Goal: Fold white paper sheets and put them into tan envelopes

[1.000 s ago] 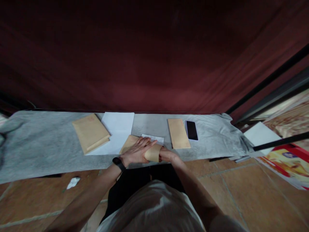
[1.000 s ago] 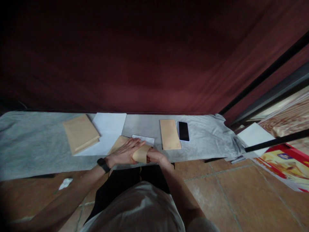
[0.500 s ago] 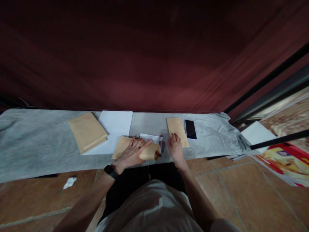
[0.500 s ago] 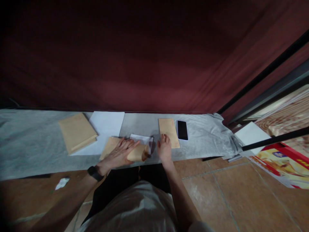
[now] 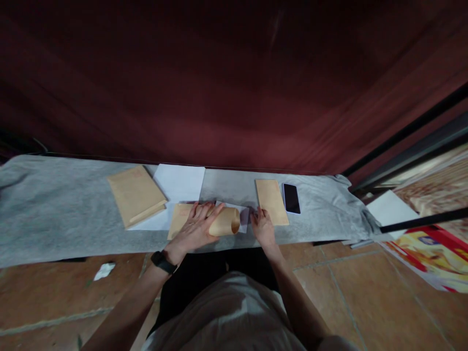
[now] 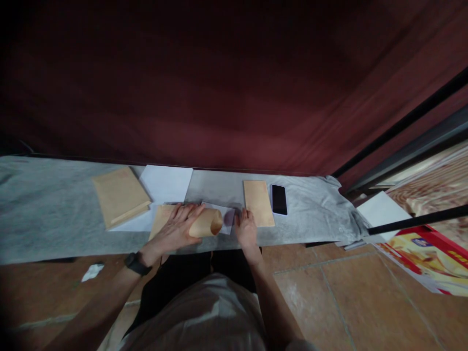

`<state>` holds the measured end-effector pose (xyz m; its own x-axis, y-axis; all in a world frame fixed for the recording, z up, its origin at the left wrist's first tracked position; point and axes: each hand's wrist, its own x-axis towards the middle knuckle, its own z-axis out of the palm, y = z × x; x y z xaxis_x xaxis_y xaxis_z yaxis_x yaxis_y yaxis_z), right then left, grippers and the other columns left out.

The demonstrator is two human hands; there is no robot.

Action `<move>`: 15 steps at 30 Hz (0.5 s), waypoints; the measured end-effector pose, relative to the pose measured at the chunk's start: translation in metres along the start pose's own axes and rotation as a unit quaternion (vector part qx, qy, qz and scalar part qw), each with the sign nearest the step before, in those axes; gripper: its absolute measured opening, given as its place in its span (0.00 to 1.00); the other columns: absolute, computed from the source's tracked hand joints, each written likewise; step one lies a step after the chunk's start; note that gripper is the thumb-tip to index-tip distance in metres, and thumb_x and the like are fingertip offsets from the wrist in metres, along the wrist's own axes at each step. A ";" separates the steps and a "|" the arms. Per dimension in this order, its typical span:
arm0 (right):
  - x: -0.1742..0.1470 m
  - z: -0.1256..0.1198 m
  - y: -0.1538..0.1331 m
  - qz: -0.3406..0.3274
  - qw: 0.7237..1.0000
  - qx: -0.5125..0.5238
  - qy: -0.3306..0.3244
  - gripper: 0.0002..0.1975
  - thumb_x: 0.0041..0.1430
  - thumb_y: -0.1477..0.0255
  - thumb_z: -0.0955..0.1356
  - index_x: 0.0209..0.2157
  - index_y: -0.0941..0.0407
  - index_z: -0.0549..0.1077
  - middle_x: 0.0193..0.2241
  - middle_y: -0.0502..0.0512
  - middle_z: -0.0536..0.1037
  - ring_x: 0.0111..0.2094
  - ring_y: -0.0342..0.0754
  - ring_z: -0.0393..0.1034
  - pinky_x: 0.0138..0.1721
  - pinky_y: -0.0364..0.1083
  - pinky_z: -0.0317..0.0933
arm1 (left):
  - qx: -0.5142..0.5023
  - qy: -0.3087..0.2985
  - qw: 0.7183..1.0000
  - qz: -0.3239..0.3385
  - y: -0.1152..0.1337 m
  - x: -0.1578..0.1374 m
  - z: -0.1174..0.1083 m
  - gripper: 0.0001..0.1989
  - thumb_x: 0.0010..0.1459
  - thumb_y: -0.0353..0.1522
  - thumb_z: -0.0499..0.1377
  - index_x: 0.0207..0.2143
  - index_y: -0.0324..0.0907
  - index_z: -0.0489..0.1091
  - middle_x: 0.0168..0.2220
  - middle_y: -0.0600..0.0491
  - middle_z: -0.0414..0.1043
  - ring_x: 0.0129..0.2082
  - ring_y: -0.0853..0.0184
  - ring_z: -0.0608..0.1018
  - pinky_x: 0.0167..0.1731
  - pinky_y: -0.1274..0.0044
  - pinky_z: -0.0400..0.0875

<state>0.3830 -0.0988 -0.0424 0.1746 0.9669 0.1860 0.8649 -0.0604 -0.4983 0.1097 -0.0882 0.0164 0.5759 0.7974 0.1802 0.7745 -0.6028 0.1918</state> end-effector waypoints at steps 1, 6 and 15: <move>-0.001 0.004 -0.005 0.006 1.000 0.010 -0.014 0.20 0.66 0.66 0.62 0.55 0.60 0.69 0.48 0.66 0.75 0.49 0.57 0.70 0.52 0.53 0.64 | 0.004 0.007 1.000 -0.005 -0.001 0.000 -0.002 0.56 0.49 0.43 0.67 0.72 0.47 0.38 0.64 0.40 0.59 0.66 0.49 0.60 0.67 0.53 0.43; -0.005 0.021 -0.029 0.036 0.998 -0.008 -0.045 0.21 0.57 0.64 0.71 0.49 0.59 0.70 0.44 0.68 0.74 0.47 0.61 0.70 0.48 0.54 0.65 | 0.015 0.023 0.999 -0.031 -0.006 -0.004 -0.003 0.56 0.48 0.45 0.67 0.72 0.47 0.40 0.64 0.39 0.59 0.66 0.45 0.59 0.66 0.51 0.43; -0.001 0.027 -0.037 0.081 0.996 0.022 -0.028 0.16 0.51 0.64 0.73 0.40 0.56 0.68 0.40 0.64 0.75 0.45 0.61 0.71 0.48 0.55 0.64 | 0.014 0.012 0.999 -0.050 -0.012 -0.009 0.002 0.56 0.48 0.45 0.67 0.71 0.45 0.39 0.63 0.38 0.59 0.65 0.46 0.60 0.65 0.52 0.45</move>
<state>0.3378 -0.0910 -0.0473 0.2823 0.9579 0.0523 0.8053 -0.2070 -0.5555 0.0955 -0.0877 0.0100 0.4887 0.8527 0.1844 0.8354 -0.5183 0.1827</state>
